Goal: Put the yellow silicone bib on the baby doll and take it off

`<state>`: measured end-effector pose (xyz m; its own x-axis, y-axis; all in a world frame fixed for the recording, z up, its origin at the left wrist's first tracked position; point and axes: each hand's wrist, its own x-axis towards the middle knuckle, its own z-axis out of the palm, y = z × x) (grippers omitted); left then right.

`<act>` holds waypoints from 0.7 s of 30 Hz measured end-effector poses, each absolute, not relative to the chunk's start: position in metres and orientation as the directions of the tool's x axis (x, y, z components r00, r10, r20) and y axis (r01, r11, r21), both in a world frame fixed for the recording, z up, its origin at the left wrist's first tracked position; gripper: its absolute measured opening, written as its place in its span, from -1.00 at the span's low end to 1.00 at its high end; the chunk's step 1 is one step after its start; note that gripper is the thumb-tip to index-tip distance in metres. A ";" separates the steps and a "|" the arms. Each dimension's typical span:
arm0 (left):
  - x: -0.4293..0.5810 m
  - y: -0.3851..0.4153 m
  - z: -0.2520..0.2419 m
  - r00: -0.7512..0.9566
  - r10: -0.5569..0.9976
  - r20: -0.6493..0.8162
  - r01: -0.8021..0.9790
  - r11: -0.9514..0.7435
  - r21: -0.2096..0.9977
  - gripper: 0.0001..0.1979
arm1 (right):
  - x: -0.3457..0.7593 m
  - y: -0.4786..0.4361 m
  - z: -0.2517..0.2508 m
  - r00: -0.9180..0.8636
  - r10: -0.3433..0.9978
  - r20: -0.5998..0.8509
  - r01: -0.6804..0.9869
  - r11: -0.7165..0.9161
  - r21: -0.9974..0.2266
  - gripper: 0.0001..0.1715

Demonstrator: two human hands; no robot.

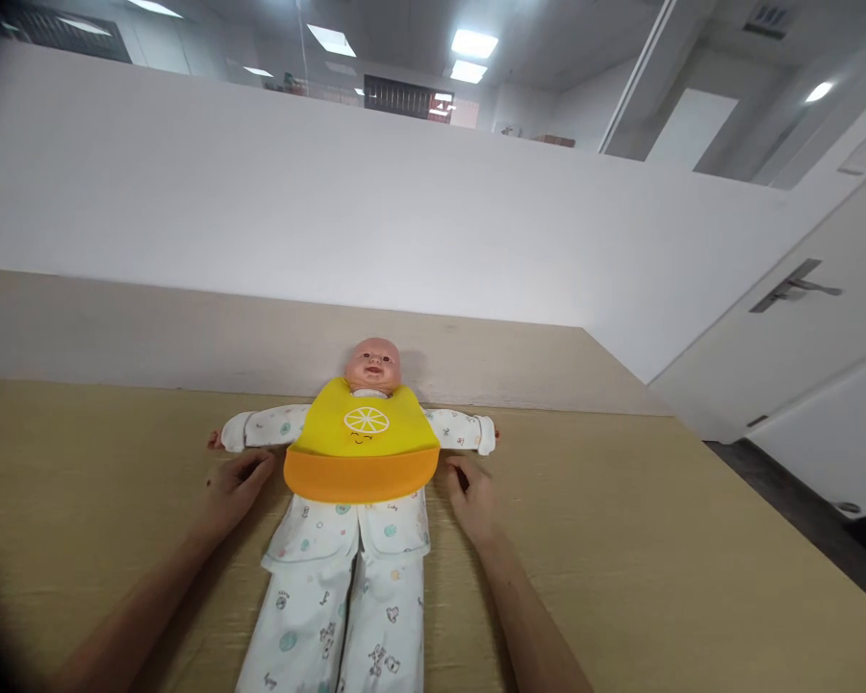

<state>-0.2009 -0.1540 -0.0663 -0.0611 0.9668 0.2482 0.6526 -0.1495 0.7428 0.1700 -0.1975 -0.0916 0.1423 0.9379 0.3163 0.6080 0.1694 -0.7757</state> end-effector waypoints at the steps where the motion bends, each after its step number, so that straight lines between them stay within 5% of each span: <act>1: -0.200 -0.154 -0.066 -0.063 0.966 0.250 0.653 -0.149 0.743 -0.71 | 0.169 -0.197 -0.091 0.158 0.943 0.292 0.588 0.147 -0.795 -0.59; 21: -0.200 -0.151 -0.073 0.013 0.981 0.191 0.516 -0.171 0.839 -0.76 | 0.172 -0.195 -0.085 0.146 0.963 0.227 0.525 0.119 -0.843 -0.59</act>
<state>-0.1997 -0.1506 -0.0730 0.0133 0.9814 0.1913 0.5163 -0.1706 0.8393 0.1721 -0.1947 -0.0851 0.1456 0.9629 0.2272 0.5252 0.1194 -0.8426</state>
